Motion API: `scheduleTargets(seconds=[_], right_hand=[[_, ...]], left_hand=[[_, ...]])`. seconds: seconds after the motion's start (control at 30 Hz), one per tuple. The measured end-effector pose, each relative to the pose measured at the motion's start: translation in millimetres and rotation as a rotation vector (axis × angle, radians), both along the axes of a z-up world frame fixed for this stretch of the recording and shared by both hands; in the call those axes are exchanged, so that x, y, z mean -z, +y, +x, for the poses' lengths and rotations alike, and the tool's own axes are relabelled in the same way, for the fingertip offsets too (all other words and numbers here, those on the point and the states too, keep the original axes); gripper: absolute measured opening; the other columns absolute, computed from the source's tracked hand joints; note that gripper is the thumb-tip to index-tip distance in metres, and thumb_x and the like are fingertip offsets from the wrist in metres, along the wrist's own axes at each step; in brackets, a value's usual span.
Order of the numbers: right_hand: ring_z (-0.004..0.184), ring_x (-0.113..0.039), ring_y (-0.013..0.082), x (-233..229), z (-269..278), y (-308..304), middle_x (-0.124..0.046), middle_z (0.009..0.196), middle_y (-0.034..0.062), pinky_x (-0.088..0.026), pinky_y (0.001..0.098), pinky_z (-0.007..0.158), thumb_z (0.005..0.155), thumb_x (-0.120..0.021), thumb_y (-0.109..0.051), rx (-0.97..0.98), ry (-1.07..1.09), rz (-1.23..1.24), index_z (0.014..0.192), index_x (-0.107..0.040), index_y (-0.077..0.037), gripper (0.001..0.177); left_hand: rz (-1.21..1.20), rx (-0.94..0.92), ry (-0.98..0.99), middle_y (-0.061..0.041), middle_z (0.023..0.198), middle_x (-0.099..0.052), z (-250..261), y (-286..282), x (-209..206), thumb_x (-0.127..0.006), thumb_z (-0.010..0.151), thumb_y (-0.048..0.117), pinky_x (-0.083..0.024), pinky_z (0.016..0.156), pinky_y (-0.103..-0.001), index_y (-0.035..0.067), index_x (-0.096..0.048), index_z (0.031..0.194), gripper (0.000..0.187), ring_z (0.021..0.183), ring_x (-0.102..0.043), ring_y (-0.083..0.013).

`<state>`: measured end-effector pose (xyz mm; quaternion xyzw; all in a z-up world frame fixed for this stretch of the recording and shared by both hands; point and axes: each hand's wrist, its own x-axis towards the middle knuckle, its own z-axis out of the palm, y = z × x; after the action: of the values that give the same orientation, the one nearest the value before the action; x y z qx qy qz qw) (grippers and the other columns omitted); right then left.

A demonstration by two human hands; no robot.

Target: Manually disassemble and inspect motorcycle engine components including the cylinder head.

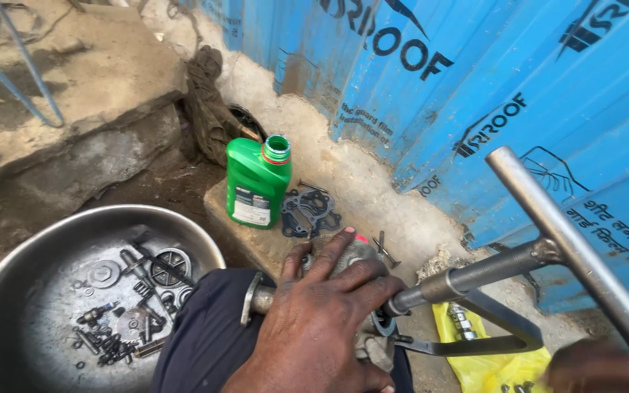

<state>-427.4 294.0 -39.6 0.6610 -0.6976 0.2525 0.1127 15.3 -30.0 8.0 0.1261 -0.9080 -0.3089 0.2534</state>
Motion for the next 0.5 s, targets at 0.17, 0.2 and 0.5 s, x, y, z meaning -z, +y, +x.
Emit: scheduleTargets(seconds=[0.17, 0.2, 0.5], right_hand=[[0.099, -0.072, 0.0199, -63.2, 169.3, -130.0, -0.077, 0.102, 0.0087, -0.058, 0.0386, 0.095, 0.072, -0.083, -0.031, 0.055, -0.038, -0.001, 0.116, -0.071, -0.014, 0.048], [0.100, -0.072, 0.0270, -75.9, 191.1, -147.2, -0.077, 0.102, 0.0131, -0.057, 0.0429, 0.095, 0.065, -0.083, -0.027, 0.151, -0.006, 0.009, 0.115, -0.073, -0.006, 0.055], [0.083, -0.078, 0.0147, -94.0, 262.3, -175.1, -0.082, 0.101, 0.0106, -0.062, 0.0333, 0.079, 0.096, -0.071, -0.022, 0.281, -0.313, 0.010, 0.123, -0.078, -0.007, 0.031]], left_hand=[[-0.017, -0.047, -0.024, -0.009, 0.137, -0.062, 15.9, 6.3, -21.7, -0.096, 0.049, 0.042, -0.013, 0.117, -0.073, 0.015, -0.064, 0.134, 0.095, 0.150, -0.031, -0.0445], [-0.019, -0.049, -0.026, -0.009, 0.137, -0.062, 16.9, 7.3, -25.7, -0.096, 0.049, 0.041, -0.013, 0.118, -0.072, 0.015, -0.063, 0.134, 0.095, 0.151, -0.031, -0.0432], [-0.028, -0.106, 0.069, -0.022, 0.159, -0.039, 35.1, 16.7, -8.3, -0.093, 0.059, 0.044, -0.018, 0.119, -0.067, 0.017, -0.059, 0.142, 0.093, 0.152, -0.027, -0.0457]])
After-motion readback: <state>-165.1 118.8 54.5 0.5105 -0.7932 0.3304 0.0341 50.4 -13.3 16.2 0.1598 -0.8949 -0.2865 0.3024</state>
